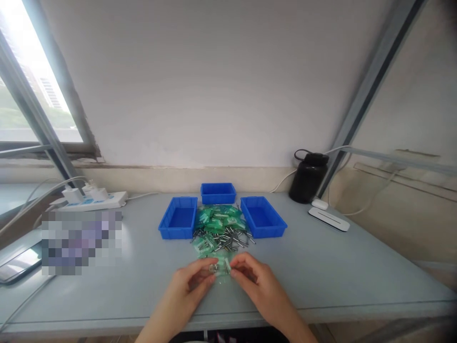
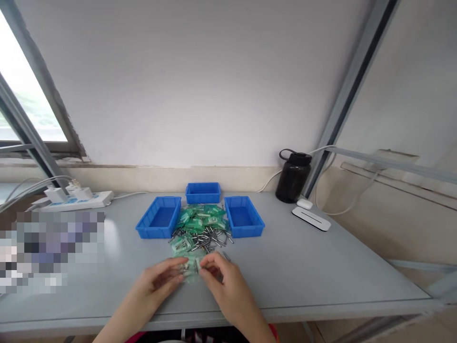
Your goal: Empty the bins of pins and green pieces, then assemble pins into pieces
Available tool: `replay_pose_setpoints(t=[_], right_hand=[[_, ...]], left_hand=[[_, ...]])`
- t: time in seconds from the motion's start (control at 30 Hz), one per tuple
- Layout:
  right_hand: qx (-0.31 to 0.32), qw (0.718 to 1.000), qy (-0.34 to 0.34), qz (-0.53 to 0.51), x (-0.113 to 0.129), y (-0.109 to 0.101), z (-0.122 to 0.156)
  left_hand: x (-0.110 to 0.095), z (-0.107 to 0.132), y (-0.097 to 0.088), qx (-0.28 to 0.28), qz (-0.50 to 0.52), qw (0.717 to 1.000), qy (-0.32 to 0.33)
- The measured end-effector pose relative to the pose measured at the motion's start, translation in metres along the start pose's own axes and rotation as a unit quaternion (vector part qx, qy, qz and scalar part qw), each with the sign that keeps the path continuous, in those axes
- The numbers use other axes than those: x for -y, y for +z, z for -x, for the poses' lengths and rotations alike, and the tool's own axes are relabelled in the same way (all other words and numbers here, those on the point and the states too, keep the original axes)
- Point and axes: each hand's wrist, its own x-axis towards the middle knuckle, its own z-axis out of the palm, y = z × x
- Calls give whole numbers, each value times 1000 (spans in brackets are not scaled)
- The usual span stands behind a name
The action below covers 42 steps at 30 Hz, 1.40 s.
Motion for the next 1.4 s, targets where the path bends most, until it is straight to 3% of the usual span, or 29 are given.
replay_pose_setpoints(t=[0.2, 0.33, 0.43, 0.67, 0.73, 0.93, 1.1, 1.23, 1.4], right_hand=[[-2, 999, -6, 38, -2, 4, -3], [48, 989, -50, 127, 4, 3, 4], [65, 987, -40, 140, 5, 2, 8], [34, 988, -52, 141, -1, 3, 6], [27, 989, -60, 133, 0, 4, 6], [33, 994, -24, 98, 7, 1, 6], [28, 998, -2, 63, 4, 1, 5], [8, 1000, 14, 21, -1, 3, 4], [-15, 999, 14, 35, -4, 2, 1]], left_hand=[[6, 0, 1, 12, 76, 997, 15], [4, 10, -1, 26, -51, 997, 49], [4, 16, -4, 49, -137, 986, 80], [-1, 18, -7, 130, -177, 968, 120], [-2, 16, -5, 108, -163, 973, 120], [7, 5, 4, -30, -68, 995, 72], [2, 2, 6, 8, -121, 992, 32], [-2, 3, 5, 4, -124, 992, 16], [-1, -2, 4, 3, -118, 992, 37]])
